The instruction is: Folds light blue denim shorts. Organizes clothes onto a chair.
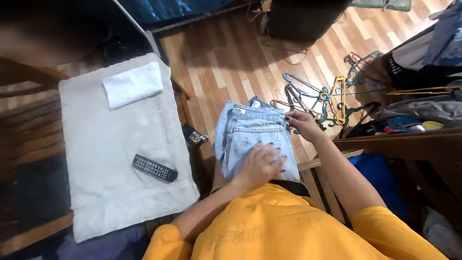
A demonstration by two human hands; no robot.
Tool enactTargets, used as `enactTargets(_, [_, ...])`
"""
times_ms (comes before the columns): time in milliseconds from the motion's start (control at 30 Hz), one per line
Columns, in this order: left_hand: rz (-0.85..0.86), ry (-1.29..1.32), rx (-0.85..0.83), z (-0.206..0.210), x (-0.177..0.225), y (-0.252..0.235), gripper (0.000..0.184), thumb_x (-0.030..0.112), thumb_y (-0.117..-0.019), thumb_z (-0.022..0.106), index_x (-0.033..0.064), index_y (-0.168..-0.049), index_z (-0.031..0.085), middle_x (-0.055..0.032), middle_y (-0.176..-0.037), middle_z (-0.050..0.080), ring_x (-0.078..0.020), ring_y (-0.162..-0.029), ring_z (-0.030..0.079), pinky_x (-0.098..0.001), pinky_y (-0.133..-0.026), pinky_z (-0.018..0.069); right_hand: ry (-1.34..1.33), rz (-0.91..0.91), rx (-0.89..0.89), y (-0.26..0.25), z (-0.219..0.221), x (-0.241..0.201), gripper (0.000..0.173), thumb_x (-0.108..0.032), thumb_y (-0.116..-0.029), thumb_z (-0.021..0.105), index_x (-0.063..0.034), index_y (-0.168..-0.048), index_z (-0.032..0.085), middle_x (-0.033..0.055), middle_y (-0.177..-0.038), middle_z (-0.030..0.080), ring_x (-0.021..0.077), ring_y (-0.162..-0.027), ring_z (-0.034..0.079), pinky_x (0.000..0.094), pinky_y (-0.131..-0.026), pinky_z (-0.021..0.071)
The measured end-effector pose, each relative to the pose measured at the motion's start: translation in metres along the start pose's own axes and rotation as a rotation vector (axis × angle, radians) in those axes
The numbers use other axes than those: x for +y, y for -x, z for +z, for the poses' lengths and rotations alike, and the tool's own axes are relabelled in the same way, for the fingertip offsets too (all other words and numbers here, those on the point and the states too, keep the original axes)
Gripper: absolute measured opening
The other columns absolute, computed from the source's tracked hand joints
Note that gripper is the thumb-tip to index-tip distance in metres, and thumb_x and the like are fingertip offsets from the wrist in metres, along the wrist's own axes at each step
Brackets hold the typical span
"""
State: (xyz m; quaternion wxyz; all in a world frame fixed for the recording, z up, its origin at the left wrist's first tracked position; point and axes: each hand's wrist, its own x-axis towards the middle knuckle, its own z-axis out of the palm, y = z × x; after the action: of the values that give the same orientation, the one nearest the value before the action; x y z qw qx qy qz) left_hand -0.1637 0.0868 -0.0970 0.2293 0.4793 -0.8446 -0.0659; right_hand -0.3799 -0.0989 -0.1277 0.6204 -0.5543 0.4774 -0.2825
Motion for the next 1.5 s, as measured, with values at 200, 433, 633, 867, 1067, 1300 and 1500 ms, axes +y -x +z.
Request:
enactTargets(200, [0.339,0.056,-0.306,0.037,0.023,-0.047,0.036,0.044,-0.1072,0.048,0.0158,-0.114,0.069,-0.0057,-0.123,0.069,-0.0273,-0.133,0.057,-0.0585,-0.120,0.0325,-0.039,0.004,-0.298,-0.014,-0.026,-0.028,0.012,-0.012,-0.0984,0.053,-0.0120,-0.103,0.064,-0.0070,-0.081,0.064,0.0013,-0.064,0.056,0.0218,-0.062,0.0503])
enactTargets(433, [0.363,0.138,-0.421,0.051,0.023,-0.052,0.022,0.032,-0.1075,0.051,0.0209,-0.112,0.069,-0.0005,-0.114,0.069,-0.0244,-0.120,0.062,-0.0612,-0.119,0.0307,0.086,0.120,-0.578,-0.027,-0.046,-0.072,0.011,0.001,-0.0973,0.048,-0.0033,-0.099,0.058,0.0041,-0.073,0.067,0.0129,-0.060,0.066,0.0305,-0.061,0.0596])
enactTargets(633, [0.440,0.293,-0.296,0.066,0.012,-0.032,0.019,0.027,-0.1072,0.052,0.0204,-0.104,0.070,0.0011,-0.106,0.070,-0.0202,-0.117,0.063,-0.0581,-0.121,0.0284,0.183,-0.054,-0.514,-0.066,-0.073,-0.077,0.017,-0.001,-0.1003,0.048,0.0000,-0.097,0.064,0.0042,-0.080,0.068,0.0147,-0.069,0.069,0.0367,-0.071,0.0624])
enactTargets(867, [0.379,0.280,-0.303,0.071,0.010,-0.032,0.019,0.026,-0.1078,0.051,0.0205,-0.105,0.069,-0.0004,-0.106,0.068,-0.0198,-0.116,0.064,-0.0578,-0.121,0.0288,0.355,0.016,-0.581,-0.054,-0.062,-0.101,0.015,0.000,-0.0964,0.061,0.0001,-0.109,0.069,0.0102,-0.092,0.071,0.0156,-0.063,0.065,0.0353,-0.061,0.0598])
enactTargets(1067, [0.378,0.292,-0.286,0.069,0.011,-0.031,0.017,0.021,-0.1064,0.052,0.0201,-0.105,0.069,-0.0014,-0.105,0.068,-0.0201,-0.114,0.064,-0.0575,-0.121,0.0290,0.098,0.116,-0.471,-0.032,-0.038,-0.085,0.011,0.007,-0.0926,0.059,-0.0004,-0.097,0.066,0.0054,-0.071,0.067,0.0110,-0.055,0.063,0.0274,-0.057,0.0579])
enactTargets(1300, [0.375,0.289,-0.256,0.069,0.013,-0.033,0.016,0.026,-0.1057,0.055,0.0200,-0.104,0.071,-0.0016,-0.106,0.069,-0.0207,-0.114,0.065,-0.0574,-0.120,0.0309,0.196,-0.022,-0.432,-0.012,-0.028,-0.091,0.027,0.001,-0.0932,0.065,0.0012,-0.120,0.060,0.0120,-0.103,0.067,0.0172,-0.070,0.070,0.0349,-0.065,0.0638])
enactTargets(1500, [0.372,0.294,-0.255,0.069,0.014,-0.032,0.016,0.024,-0.1060,0.055,0.0199,-0.105,0.070,-0.0032,-0.107,0.068,-0.0225,-0.114,0.065,-0.0579,-0.118,0.0339,0.164,-0.153,-0.334,0.002,-0.017,-0.098,0.006,-0.005,-0.0964,0.062,-0.0022,-0.102,0.064,0.0046,-0.090,0.069,0.0100,-0.064,0.067,0.0290,-0.062,0.0617])
